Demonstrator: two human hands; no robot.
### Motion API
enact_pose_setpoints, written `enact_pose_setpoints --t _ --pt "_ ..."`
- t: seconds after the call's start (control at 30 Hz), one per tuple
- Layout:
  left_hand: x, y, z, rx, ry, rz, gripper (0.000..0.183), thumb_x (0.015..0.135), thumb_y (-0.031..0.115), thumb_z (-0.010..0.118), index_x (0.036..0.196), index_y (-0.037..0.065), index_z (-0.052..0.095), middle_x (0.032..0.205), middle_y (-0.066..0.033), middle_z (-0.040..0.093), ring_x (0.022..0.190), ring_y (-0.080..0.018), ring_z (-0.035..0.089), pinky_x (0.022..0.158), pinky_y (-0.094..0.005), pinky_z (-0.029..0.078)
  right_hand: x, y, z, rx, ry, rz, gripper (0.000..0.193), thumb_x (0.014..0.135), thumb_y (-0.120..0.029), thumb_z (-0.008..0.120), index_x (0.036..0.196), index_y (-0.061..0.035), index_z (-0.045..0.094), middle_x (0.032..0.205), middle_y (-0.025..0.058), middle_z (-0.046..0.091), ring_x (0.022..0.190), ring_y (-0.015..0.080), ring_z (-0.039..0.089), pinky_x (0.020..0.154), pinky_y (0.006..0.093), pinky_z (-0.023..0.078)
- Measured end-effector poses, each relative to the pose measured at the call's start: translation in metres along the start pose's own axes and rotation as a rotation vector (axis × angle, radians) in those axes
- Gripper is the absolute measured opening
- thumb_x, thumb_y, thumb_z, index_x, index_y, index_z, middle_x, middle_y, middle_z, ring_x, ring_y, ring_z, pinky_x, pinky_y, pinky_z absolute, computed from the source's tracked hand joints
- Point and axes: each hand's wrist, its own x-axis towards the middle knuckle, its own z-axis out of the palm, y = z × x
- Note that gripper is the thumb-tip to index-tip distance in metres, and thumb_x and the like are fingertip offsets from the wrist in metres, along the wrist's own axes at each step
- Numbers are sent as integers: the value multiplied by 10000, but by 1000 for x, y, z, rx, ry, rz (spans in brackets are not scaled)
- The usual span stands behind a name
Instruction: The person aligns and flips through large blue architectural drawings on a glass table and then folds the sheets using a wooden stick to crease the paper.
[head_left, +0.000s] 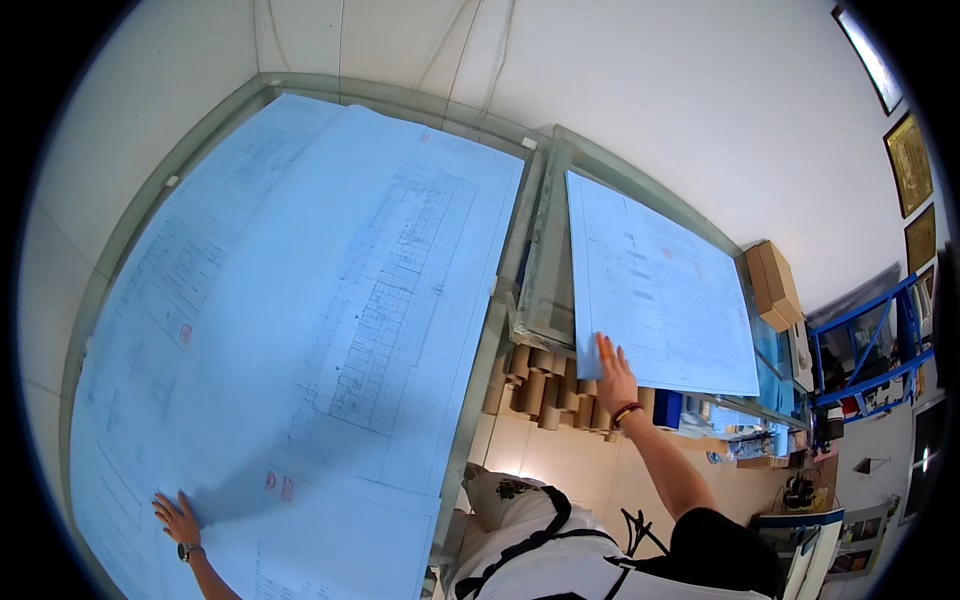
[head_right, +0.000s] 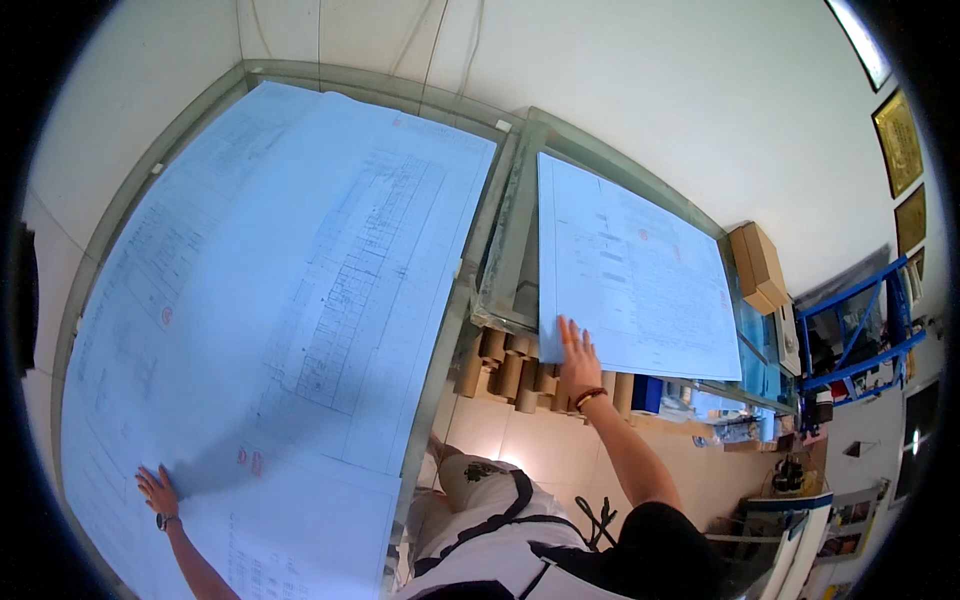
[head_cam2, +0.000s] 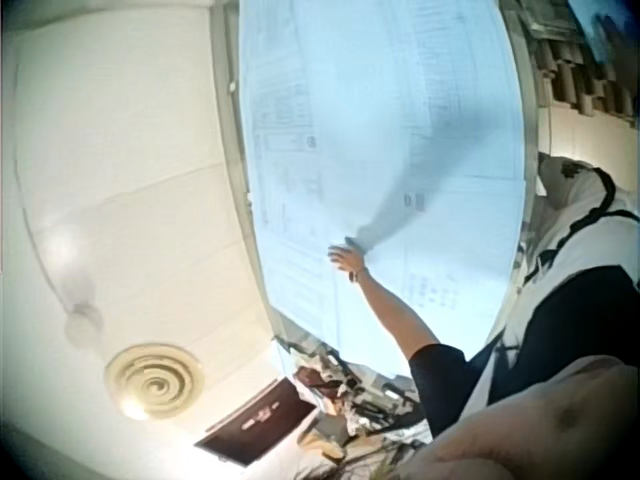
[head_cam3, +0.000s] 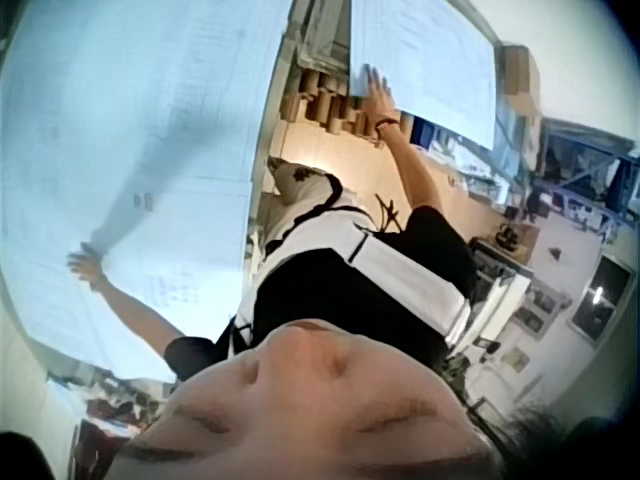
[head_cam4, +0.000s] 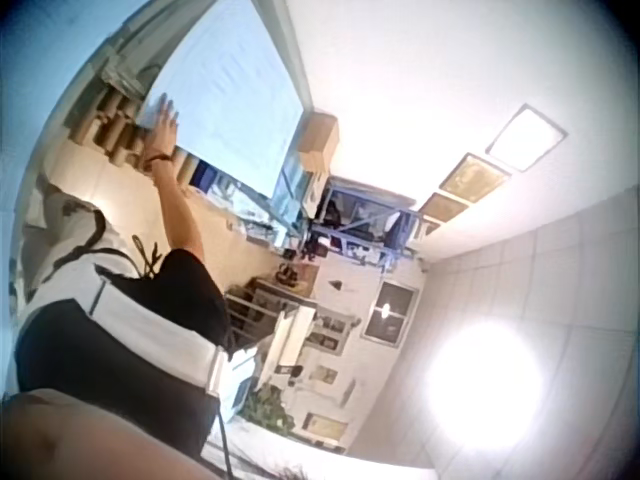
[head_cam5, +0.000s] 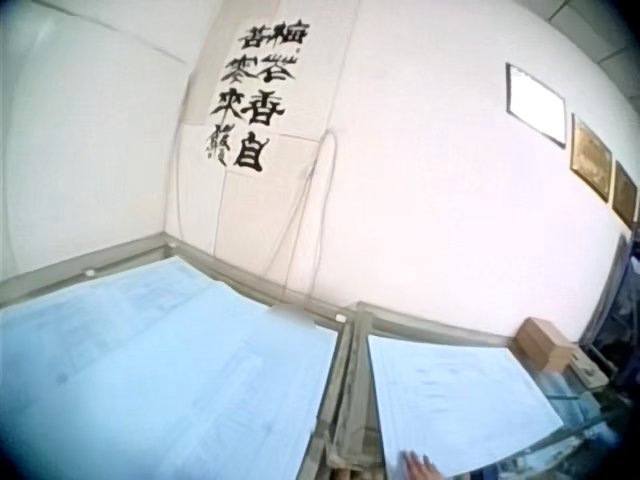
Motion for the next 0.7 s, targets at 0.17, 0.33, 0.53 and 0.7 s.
enact_pose_setpoints --t 0.17,0.33,0.53,0.7 --pt "-14 4 -16 -22 -77 18 797 841 671 308 1444 195 93 1496 -120 87 1361 -352 119 1014 -611 182 37 87 -63 243 803 180 199 860 -97 512 1039 -52 588 695 245 582 605 410 558 523 460 422" --pt "-35 21 -37 -42 -121 17 819 838 659 338 1436 139 131 1481 -147 139 1347 -365 159 1026 -586 189 32 102 -86 236 855 45 220 881 -161 523 1042 -20 576 662 244 561 608 426 534 530 469 397" --pt "-101 44 -43 -171 58 180 795 842 592 411 1369 9 292 1418 -211 277 1326 -368 216 1053 -515 186 1 -15 -1 317 105 -183 734 764 -251 669 1380 -112 295 1238 197 479 1136 353 455 923 490 363" --pt "-176 75 -50 -349 194 246 816 818 578 464 1404 61 228 1453 -186 202 1343 -387 151 1057 -534 158 -26 -132 20 345 113 -750 835 744 -287 687 1409 -82 225 1443 156 253 1350 342 179 1071 554 88"
